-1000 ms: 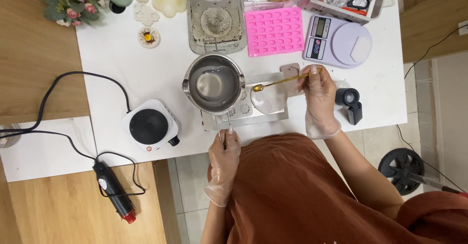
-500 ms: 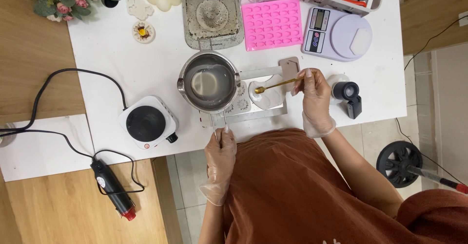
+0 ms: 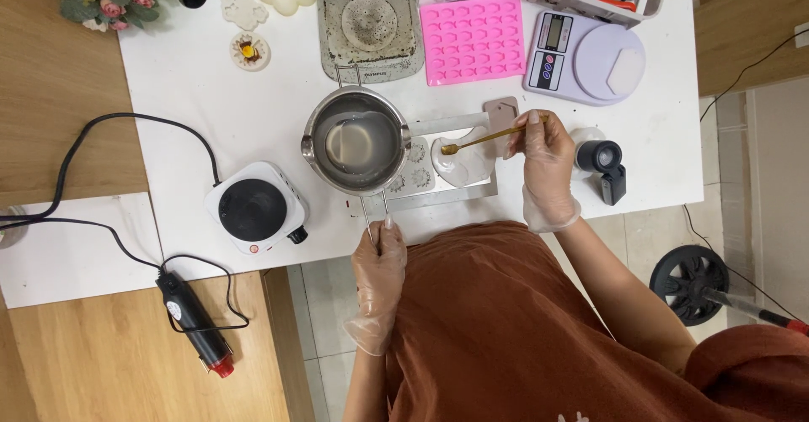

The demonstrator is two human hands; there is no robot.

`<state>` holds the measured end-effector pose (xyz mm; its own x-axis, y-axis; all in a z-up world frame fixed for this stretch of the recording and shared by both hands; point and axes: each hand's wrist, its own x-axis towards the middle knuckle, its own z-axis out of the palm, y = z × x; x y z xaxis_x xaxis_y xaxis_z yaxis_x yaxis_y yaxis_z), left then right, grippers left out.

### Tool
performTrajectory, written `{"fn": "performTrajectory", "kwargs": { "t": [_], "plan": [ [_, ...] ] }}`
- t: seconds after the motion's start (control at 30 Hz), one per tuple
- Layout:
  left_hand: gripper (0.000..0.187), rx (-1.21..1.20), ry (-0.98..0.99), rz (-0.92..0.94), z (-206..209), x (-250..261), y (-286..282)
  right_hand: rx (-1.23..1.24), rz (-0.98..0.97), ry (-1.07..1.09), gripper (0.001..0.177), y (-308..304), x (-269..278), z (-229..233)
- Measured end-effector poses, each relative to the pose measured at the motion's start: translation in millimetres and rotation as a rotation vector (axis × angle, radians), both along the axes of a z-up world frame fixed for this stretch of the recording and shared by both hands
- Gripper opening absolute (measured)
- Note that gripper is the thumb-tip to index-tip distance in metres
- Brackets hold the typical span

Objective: Melting and stirring wax with fragrance and using a heat gun at a candle-making station.

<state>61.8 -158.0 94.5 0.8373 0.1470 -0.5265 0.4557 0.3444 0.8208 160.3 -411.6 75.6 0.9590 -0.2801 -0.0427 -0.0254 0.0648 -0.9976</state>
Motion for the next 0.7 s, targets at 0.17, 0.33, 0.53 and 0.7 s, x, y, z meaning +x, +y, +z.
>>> {"fn": "performTrajectory", "kwargs": {
  "t": [0.17,0.33,0.53,0.7],
  "plan": [
    [0.029,0.042,0.011,-0.006,0,0,1,-0.006,0.006,0.009,0.025,3,2,3],
    [0.026,-0.012,0.026,0.016,-3,0,0,-0.029,0.015,0.018,0.025,1,3,2],
    [0.026,0.007,-0.008,0.011,-1,-1,1,-0.003,0.012,-0.004,0.027,-3,0,3],
    [0.029,0.032,-0.019,0.007,-11,-3,3,0.055,-0.002,-0.007,0.027,-10,0,9]
  ]
}}
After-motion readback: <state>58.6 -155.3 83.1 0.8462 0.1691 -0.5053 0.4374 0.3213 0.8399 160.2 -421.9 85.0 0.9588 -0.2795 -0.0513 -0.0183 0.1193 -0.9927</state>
